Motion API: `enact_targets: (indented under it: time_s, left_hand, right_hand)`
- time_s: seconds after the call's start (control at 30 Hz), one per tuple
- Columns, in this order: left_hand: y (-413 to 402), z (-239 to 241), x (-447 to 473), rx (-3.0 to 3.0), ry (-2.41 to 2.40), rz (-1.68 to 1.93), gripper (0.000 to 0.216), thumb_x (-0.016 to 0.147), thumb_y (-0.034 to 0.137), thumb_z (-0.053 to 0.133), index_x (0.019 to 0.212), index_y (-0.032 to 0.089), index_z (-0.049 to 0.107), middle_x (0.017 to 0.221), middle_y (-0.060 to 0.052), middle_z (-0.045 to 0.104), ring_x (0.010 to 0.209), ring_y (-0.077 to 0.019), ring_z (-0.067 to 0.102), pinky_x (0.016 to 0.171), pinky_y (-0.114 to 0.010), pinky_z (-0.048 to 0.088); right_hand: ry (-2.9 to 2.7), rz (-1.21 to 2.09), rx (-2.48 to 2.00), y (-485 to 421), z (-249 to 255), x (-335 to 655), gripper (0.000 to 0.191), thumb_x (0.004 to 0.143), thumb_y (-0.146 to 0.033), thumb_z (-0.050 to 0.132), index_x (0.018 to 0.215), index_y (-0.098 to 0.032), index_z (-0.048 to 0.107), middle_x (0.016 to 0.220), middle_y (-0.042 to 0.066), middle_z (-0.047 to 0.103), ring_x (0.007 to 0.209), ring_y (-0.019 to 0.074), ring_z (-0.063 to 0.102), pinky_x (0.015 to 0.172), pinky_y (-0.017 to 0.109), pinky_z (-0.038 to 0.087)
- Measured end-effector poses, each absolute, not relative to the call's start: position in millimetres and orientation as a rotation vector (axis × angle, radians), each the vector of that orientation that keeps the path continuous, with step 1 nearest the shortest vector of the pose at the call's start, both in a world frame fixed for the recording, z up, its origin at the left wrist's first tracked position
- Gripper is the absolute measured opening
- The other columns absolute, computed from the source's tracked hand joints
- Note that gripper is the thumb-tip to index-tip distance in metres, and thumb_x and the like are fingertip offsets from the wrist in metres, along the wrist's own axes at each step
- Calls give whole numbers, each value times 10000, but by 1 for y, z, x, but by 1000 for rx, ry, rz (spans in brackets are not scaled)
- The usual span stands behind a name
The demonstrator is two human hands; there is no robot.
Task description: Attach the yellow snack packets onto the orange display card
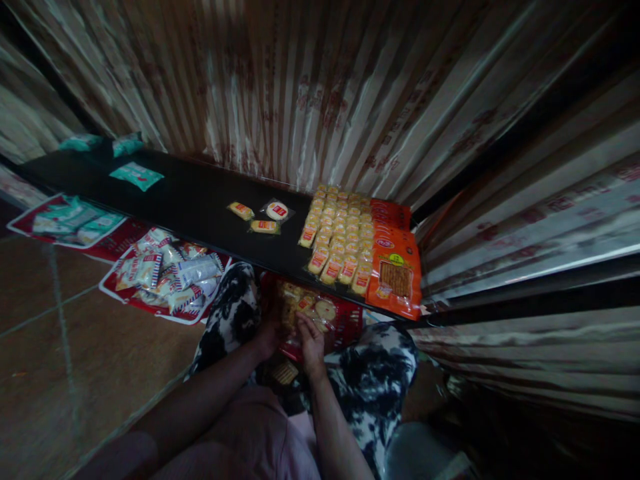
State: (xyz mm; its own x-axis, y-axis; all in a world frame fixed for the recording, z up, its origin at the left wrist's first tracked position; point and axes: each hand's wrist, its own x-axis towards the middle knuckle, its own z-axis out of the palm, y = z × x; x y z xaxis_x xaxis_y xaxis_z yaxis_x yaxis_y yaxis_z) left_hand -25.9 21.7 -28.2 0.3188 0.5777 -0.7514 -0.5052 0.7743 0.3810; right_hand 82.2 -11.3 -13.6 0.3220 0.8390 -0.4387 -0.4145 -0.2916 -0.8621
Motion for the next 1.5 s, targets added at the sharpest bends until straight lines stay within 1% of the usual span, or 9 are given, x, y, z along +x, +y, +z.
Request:
enact_targets:
  time_s: [0.1, 0.27, 0.47, 0.6, 0.77, 1.0, 1.17, 1.33, 1.5]
  left_hand:
    - [21, -32, -26, 76, 1028, 714, 120, 803, 125, 527, 881, 117, 618, 652, -32, 649, 555, -121, 612, 583, -230, 489]
    - [22, -27, -23, 102, 1043, 734, 221, 789, 68, 491, 964, 147, 598, 731, -20, 664, 570, -112, 613, 558, -219, 480]
    - [21, -15, -21, 156, 1064, 791, 340, 746, 31, 488, 1049, 153, 583, 795, -37, 682, 610, -123, 633, 573, -226, 486]
    - [20, -13, -22, 201, 1067, 807, 276, 733, 61, 534, 989, 138, 604, 753, -35, 675, 566, -115, 616, 564, -230, 481]
    - [18, -12, -23, 294, 1124, 836, 270, 707, 114, 594, 973, 159, 604, 746, -7, 663, 581, -106, 607, 603, -234, 488]
    - [18, -9, -20, 573, 1172, 869, 255, 675, 224, 659, 919, 160, 623, 892, -49, 683, 752, -155, 639, 721, -281, 496]
    - [17, -13, -19, 795, 1220, 854, 251, 723, 183, 600, 973, 162, 603, 965, -59, 676, 830, -164, 638, 769, -300, 505]
    - [15, -12, -19, 1100, 1288, 829, 297, 732, 130, 561, 1023, 170, 607, 1030, -66, 663, 931, -172, 616, 819, -303, 497]
    - [11, -11, -19, 1361, 1333, 830, 310, 729, 148, 550, 1029, 176, 620, 1057, -73, 647, 974, -183, 600, 881, -346, 476]
  right_hand:
    - [-530, 1243, -1417, -14, -7, 84, 343, 628, -431, 706, 912, -239, 726, 686, 0, 673, 609, 160, 571, 629, 309, 475]
    - [-662, 1152, -1503, -16, 7, 83, 319, 645, -434, 678, 881, -228, 737, 887, 43, 711, 863, 223, 607, 724, 323, 484]
    - [-724, 1083, -1556, -18, 11, 78, 328, 658, -389, 668, 940, -232, 726, 936, 43, 714, 939, 230, 608, 803, 331, 476]
    - [-672, 1093, -1565, -18, 8, 78, 350, 649, -385, 681, 958, -226, 717, 926, 45, 717, 960, 234, 606, 812, 329, 477]
    - [-584, 1101, -1563, -16, 1, 80, 358, 627, -410, 700, 927, -215, 717, 999, 50, 706, 1009, 229, 593, 910, 347, 437]
    - [-495, 1208, -1536, -16, -18, 81, 450, 628, -484, 693, 977, -199, 690, 1040, 50, 691, 1020, 229, 598, 878, 339, 465]
    - [-507, 1232, -1529, -17, -19, 79, 474, 650, -523, 667, 995, -198, 671, 1019, 46, 688, 971, 219, 618, 843, 325, 478]
    - [-534, 1255, -1481, -17, -12, 78, 411, 671, -533, 653, 904, -194, 667, 899, 17, 683, 883, 177, 621, 818, 289, 468]
    - [-602, 1224, -1474, -19, -20, 79, 415, 695, -544, 626, 899, -183, 637, 803, 1, 656, 751, 157, 598, 702, 265, 469]
